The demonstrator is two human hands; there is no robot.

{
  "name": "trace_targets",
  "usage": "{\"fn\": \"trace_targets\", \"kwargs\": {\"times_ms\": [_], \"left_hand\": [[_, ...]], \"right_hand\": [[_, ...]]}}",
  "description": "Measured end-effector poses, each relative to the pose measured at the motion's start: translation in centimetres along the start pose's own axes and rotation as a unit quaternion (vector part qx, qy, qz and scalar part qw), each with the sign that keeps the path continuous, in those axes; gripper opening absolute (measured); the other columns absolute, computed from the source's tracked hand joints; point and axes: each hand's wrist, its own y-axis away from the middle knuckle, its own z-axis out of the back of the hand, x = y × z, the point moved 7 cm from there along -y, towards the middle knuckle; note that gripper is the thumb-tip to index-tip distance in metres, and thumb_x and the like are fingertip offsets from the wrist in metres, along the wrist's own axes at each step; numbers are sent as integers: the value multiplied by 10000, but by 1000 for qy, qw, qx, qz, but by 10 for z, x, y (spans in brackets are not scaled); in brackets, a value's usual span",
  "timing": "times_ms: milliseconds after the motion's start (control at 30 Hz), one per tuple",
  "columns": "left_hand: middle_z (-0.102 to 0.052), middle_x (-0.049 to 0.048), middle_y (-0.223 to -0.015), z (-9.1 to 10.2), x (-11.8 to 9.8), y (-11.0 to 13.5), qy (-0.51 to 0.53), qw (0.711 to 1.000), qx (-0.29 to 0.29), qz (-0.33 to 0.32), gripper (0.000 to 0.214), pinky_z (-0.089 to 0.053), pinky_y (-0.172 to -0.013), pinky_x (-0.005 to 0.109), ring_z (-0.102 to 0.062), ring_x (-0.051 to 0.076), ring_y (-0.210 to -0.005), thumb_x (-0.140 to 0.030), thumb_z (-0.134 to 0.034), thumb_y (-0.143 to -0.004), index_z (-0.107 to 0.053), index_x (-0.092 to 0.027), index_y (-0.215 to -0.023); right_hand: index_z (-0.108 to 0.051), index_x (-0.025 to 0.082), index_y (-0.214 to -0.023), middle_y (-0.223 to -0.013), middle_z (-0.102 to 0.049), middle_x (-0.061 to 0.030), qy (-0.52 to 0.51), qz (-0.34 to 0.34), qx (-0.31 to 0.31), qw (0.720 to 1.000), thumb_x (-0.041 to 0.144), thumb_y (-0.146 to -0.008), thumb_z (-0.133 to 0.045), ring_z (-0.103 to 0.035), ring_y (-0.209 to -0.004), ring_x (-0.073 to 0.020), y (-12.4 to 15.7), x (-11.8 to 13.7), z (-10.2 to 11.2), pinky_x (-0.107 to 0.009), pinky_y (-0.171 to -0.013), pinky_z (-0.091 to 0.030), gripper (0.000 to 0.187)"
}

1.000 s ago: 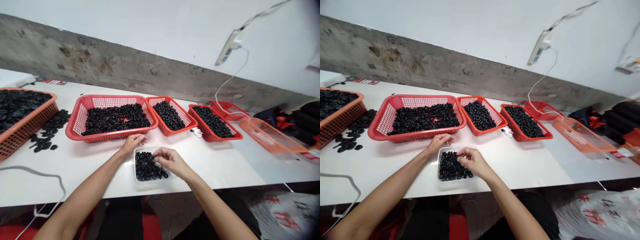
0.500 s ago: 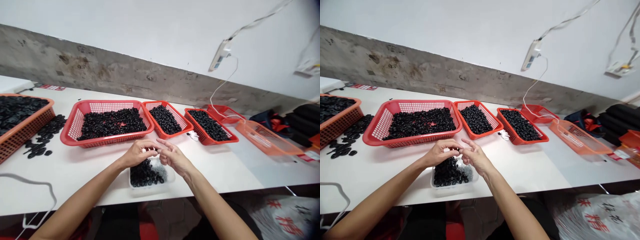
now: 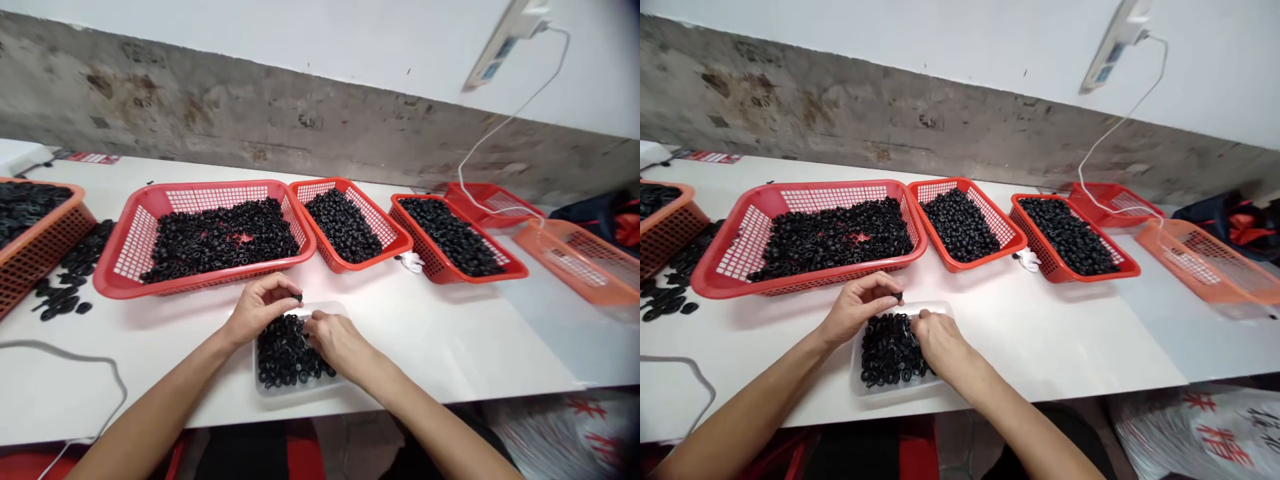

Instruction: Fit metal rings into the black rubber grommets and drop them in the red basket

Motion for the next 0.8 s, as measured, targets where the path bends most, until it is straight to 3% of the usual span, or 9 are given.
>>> {"fn": "trace_targets", "kwargs": {"times_ms": [167,367,533,800], "left_hand": [[-645,36,-858,-4,0,2,-12,1000,3,3,156,-555,-750,288,-636,155,-782,-249,-786,-753,-703,-151,-842],[-653,40,-866,-1,3,3,-23,999,-20,13,183,-556,-745,285,-634,152,-772,-271,-793,-752,-692,-154,-850],[-659,43,-864,-1,3,5,-34,999,-24,15,183,-554,-752,284,-637,152,-770,-274,-785,-760,-687,-153,-856],[-656,38,-872,-2,6,6,-26,999,-19,29,176,-554,-762,281,-669,161,-781,-270,-765,-780,-674,-161,-885]], "right_hand": [[-673,141,-936,-912,-666,-88,15,26,27,999,50,-909,-500,-620,-696,-164,-6,1,-9,-259,-629,-388,197],[-633,157,-939,-901,-647,-74,5,47,20,999,9,-910,-447,-627,-774,-206,3,7,-3,-290,-655,-407,239],[-629,143,-1005,-985,-657,-86,-37,23,14,999,20,-913,-459,-639,-780,-189,3,8,-7,-281,-644,-413,229],[-658,138,-889,-938,-639,-81,-72,-14,1,997,83,-926,-467,-632,-794,-169,-3,4,-7,-254,-687,-423,202]]}}
